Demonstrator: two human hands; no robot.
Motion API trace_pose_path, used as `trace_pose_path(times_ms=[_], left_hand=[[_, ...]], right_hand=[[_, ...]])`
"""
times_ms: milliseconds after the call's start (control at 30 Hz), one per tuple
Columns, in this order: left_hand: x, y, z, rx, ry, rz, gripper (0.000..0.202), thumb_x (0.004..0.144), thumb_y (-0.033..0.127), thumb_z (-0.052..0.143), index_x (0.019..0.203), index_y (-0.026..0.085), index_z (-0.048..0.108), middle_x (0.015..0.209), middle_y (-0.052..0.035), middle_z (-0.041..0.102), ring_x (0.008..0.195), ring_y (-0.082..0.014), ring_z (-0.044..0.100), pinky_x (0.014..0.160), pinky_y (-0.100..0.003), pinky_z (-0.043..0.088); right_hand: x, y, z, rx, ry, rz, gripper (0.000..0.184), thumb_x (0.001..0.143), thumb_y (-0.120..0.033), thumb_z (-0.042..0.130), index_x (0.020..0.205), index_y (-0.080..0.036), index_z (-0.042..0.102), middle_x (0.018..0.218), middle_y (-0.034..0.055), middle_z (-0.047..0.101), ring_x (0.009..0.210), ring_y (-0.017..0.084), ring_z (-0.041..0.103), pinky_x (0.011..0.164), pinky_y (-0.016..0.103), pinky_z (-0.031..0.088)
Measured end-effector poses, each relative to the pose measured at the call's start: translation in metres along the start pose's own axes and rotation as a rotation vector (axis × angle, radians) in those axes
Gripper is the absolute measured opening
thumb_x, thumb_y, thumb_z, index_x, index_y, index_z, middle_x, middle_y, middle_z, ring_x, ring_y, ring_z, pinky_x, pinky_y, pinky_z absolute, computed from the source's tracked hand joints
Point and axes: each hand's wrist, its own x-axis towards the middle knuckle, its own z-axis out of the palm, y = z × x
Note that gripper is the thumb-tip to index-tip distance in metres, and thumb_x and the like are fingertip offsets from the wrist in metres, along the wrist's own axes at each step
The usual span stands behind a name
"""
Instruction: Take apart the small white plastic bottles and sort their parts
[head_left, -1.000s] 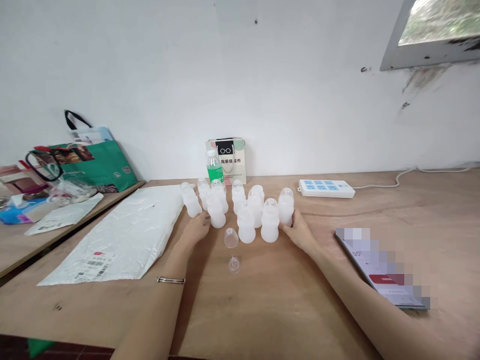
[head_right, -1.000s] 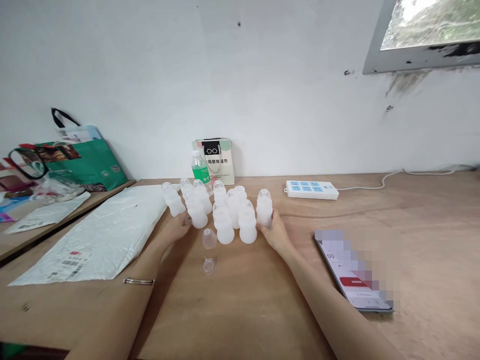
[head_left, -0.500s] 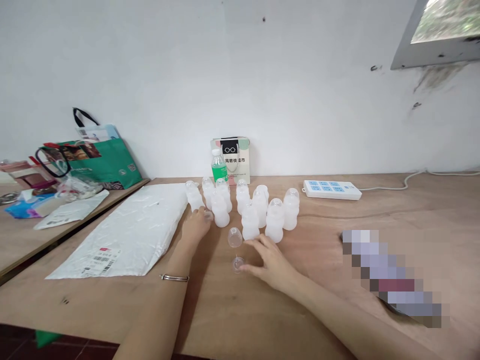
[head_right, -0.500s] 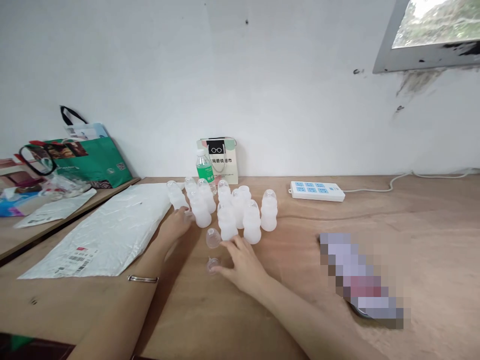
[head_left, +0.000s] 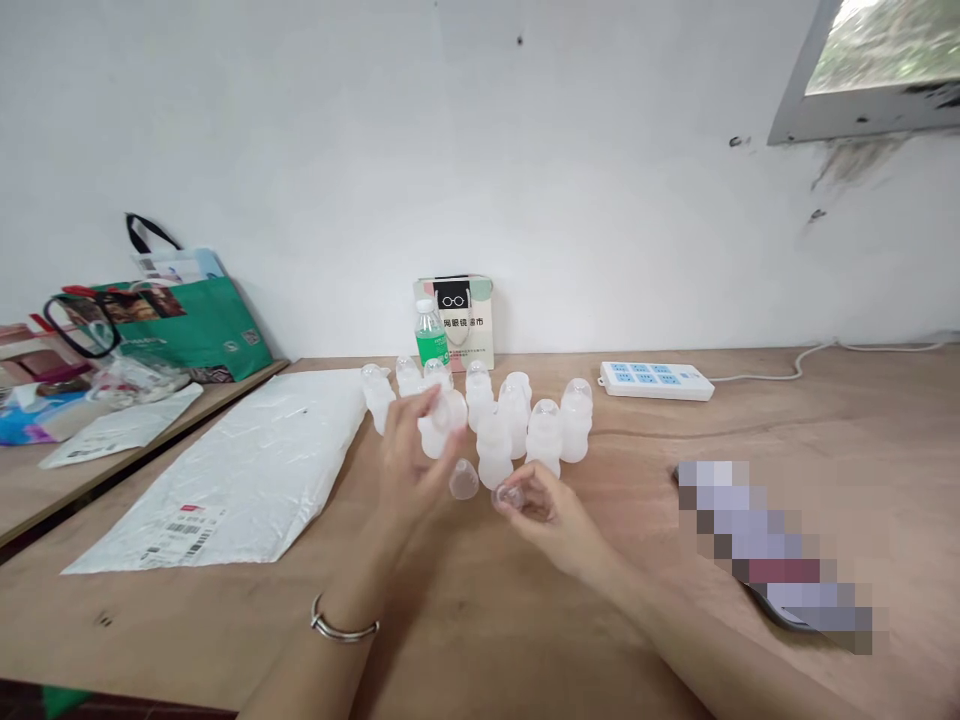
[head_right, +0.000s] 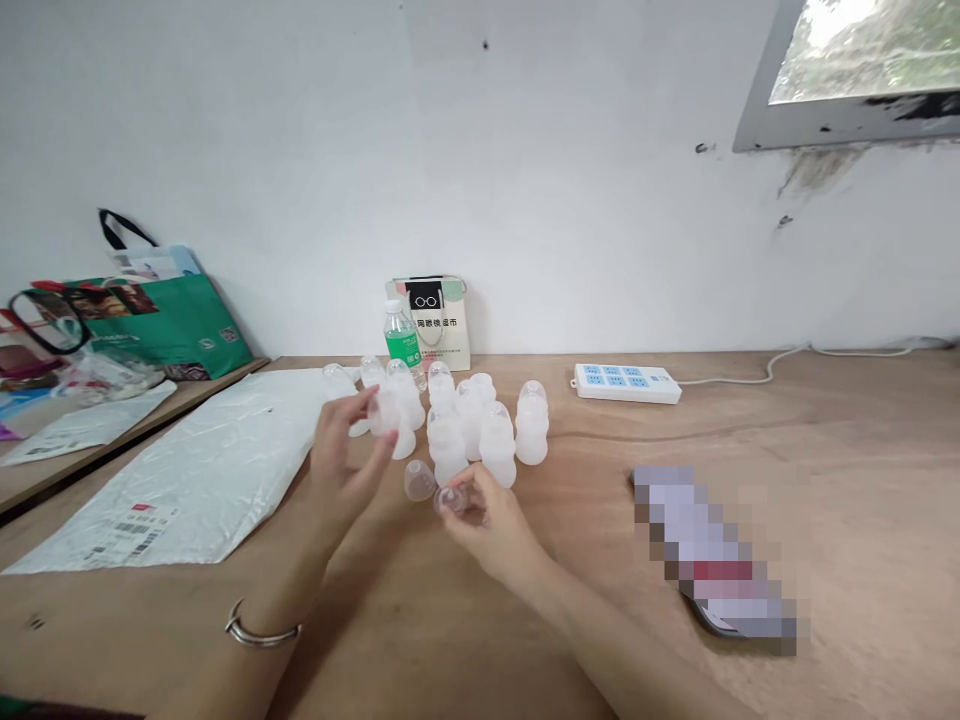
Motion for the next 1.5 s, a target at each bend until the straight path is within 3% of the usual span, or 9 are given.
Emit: trace_pose_path(times_ms=[133,333,567,767,933,1067,1167,1300,1500], left_hand=[[-0.013,0.029,0.008,-0.196,-0.091,0.184,0.038,0.087,0.027,0.053,0.124,0.019,0.048,0.101,-0.0086,0.059,0.089,-0.0188,0.057,0.075,-0.032,0.05],[-0.026,0.041,0.016,-0.257,-0.193,0.227,0.043,0.087,0.03,0.057,0.126,0.018,0.045,0.103,-0.011,0.059,0.092,-0.0193,0.058,0.078,-0.032,0.051],[-0.028,0.041,0.02,-0.269,-0.288,0.14,0.045,0.086,0.023,0.058,0.129,0.02,0.043,0.111,-0.0129,0.059,0.103,-0.0216,0.058,0.086,-0.037,0.052],[-0.03,0.038,0.024,-0.276,-0.326,0.116,0.047,0.087,0.026,0.057,0.131,0.023,0.04,0.113,-0.0117,0.063,0.103,-0.021,0.062,0.087,-0.036,0.053],[-0.034,0.037,0.026,-0.264,-0.302,0.074,0.044,0.086,0.031,0.059,0.126,0.022,0.041,0.109,-0.0104,0.065,0.098,-0.0199,0.065,0.08,-0.033,0.055],[-0.033,0.036,0.025,-0.238,-0.312,0.061,0.036,0.085,0.038,0.059,0.116,0.021,0.049,0.1,-0.0081,0.068,0.08,-0.0167,0.066,0.068,-0.029,0.056],[-0.032,0.034,0.027,-0.259,-0.287,0.073,0.037,0.085,0.042,0.059,0.113,0.02,0.05,0.097,-0.008,0.07,0.074,-0.0145,0.067,0.064,-0.027,0.056],[-0.033,0.032,0.029,-0.319,-0.254,0.082,0.037,0.083,0.041,0.06,0.112,0.019,0.054,0.094,-0.0078,0.072,0.076,-0.0151,0.069,0.069,-0.028,0.058],[-0.033,0.031,0.027,-0.404,-0.274,0.065,0.036,0.083,0.037,0.062,0.114,0.019,0.058,0.099,-0.0093,0.073,0.081,-0.0173,0.071,0.071,-0.03,0.06]], right_hand=[[0.0,-0.013,-0.02,0.041,0.17,0.008,0.021,0.072,-0.03,0.069,0.082,-0.023,0.052,0.075,-0.0018,0.062,0.067,0.014,0.061,0.062,0.026,0.047],[-0.004,-0.028,-0.029,-0.028,0.345,-0.137,0.017,0.072,-0.028,0.066,0.088,-0.023,0.06,0.072,-0.0013,0.059,0.065,0.014,0.059,0.063,0.027,0.049],[-0.01,-0.026,-0.027,-0.295,0.293,-0.327,0.027,0.08,-0.016,0.054,0.103,-0.026,0.061,0.083,0.0012,0.064,0.075,0.016,0.061,0.071,0.03,0.051],[-0.012,-0.027,-0.026,-0.324,0.274,-0.339,0.03,0.085,-0.016,0.049,0.112,-0.026,0.058,0.089,0.0018,0.066,0.081,0.015,0.064,0.073,0.029,0.052],[-0.012,-0.027,-0.024,-0.086,0.327,-0.225,0.033,0.082,-0.022,0.057,0.113,-0.028,0.048,0.083,-0.001,0.067,0.08,0.016,0.065,0.072,0.03,0.052],[-0.007,-0.027,-0.026,0.115,0.299,-0.1,0.014,0.075,-0.028,0.066,0.087,-0.024,0.06,0.083,0.0009,0.07,0.082,0.017,0.066,0.077,0.032,0.052],[-0.005,-0.027,-0.026,0.197,0.269,-0.043,0.015,0.073,-0.035,0.069,0.08,-0.022,0.067,0.081,0.0026,0.072,0.08,0.018,0.067,0.075,0.032,0.053],[-0.006,-0.026,-0.022,0.237,0.276,-0.054,0.017,0.073,-0.038,0.069,0.077,-0.022,0.067,0.075,0.0017,0.071,0.075,0.018,0.067,0.07,0.031,0.053],[-0.008,-0.02,-0.018,0.158,0.313,-0.108,0.019,0.07,-0.029,0.074,0.084,-0.024,0.062,0.082,0.0008,0.069,0.085,0.018,0.065,0.08,0.032,0.05]])
